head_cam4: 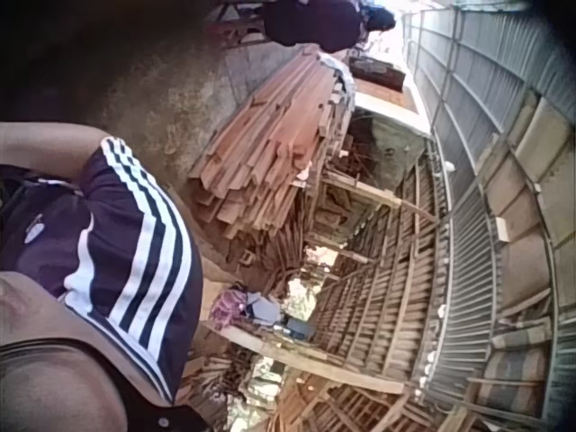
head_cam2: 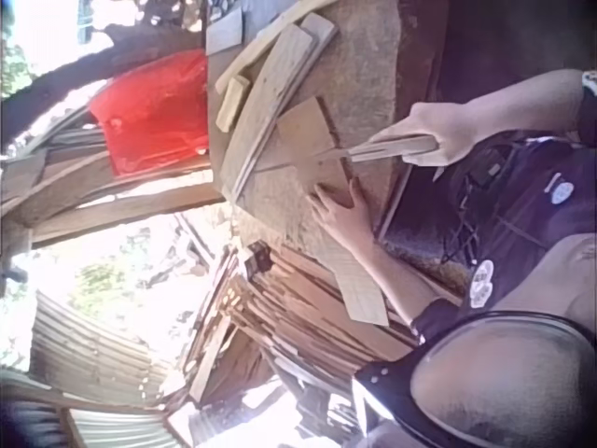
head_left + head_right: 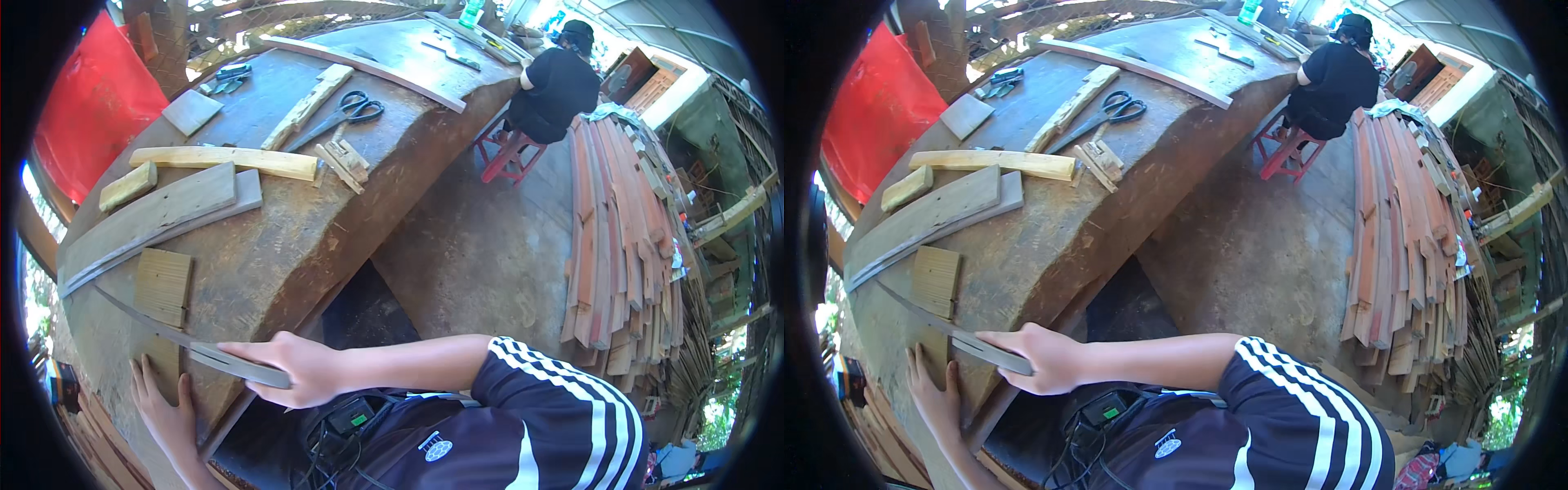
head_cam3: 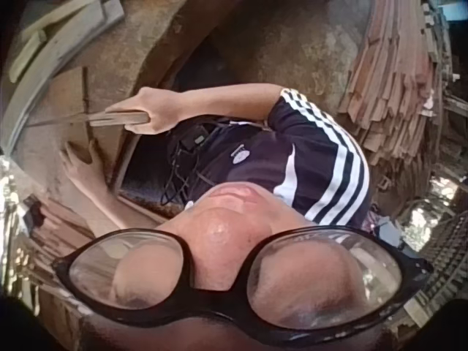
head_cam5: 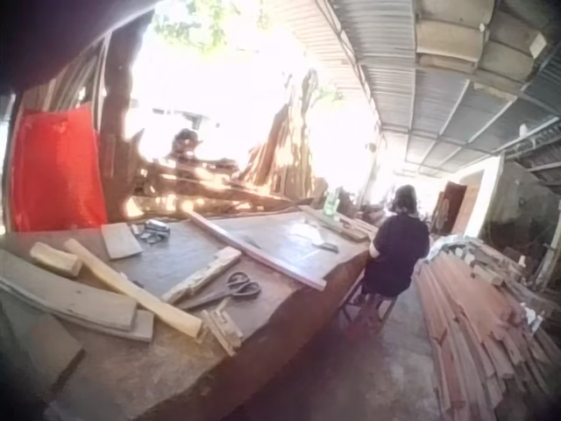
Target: Sawing a piece of wood and then sanding the edges with sandpaper.
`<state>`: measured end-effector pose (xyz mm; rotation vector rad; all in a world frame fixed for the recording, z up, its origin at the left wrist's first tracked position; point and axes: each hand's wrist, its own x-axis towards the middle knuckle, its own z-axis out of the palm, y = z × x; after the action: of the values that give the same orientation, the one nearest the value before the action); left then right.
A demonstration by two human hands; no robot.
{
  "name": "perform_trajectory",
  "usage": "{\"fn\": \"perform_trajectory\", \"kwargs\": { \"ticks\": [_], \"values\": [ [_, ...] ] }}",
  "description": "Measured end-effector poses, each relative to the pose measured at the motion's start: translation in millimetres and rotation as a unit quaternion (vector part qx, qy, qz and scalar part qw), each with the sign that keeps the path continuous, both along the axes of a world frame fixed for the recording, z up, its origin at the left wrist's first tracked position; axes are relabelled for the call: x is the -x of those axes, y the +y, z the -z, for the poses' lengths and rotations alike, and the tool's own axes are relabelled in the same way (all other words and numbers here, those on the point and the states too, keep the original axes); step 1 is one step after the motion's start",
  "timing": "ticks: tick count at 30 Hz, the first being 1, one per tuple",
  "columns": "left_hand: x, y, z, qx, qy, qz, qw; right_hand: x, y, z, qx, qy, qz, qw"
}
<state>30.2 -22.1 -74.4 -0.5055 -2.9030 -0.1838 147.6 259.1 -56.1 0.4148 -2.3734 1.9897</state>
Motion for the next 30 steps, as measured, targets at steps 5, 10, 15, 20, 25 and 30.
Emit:
{"fn": "perform_trajectory", "kwargs": {
  "ticks": [5,10,15,20,25,30],
  "values": [
    [-4.3,-4.4,21.4,0.035,0.026,-0.01,0.999,21.0,-10.8,12.7,-0.017,0.092,0.058,0.994],
    [-15.5,20.8,5.9,0.047,0.027,-0.034,0.998,-42.3,36.4,-7.8,-0.021,-0.018,0.028,0.999],
    [-6.6,14.8,-15.0,0.001,0.032,-0.025,0.999,-3.1,25.7,0.9,-0.079,0.068,0.046,0.993],
    [7.9,-7.0,-1.5,-0.064,0.062,-0.004,0.996,7.9,42.5,2.5,0.075,-0.136,0.067,0.986],
    [1.9,-1.8,-3.6,-0.079,0.057,-0.073,0.993,3.2,38.3,13.0,0.16,-0.144,0.051,0.975],
    [4.6,-6.4,4.7,-0.072,0.093,-0.067,0.991,3.0,34.0,13.2,0.107,-0.128,0.068,0.984]
  ]
}}
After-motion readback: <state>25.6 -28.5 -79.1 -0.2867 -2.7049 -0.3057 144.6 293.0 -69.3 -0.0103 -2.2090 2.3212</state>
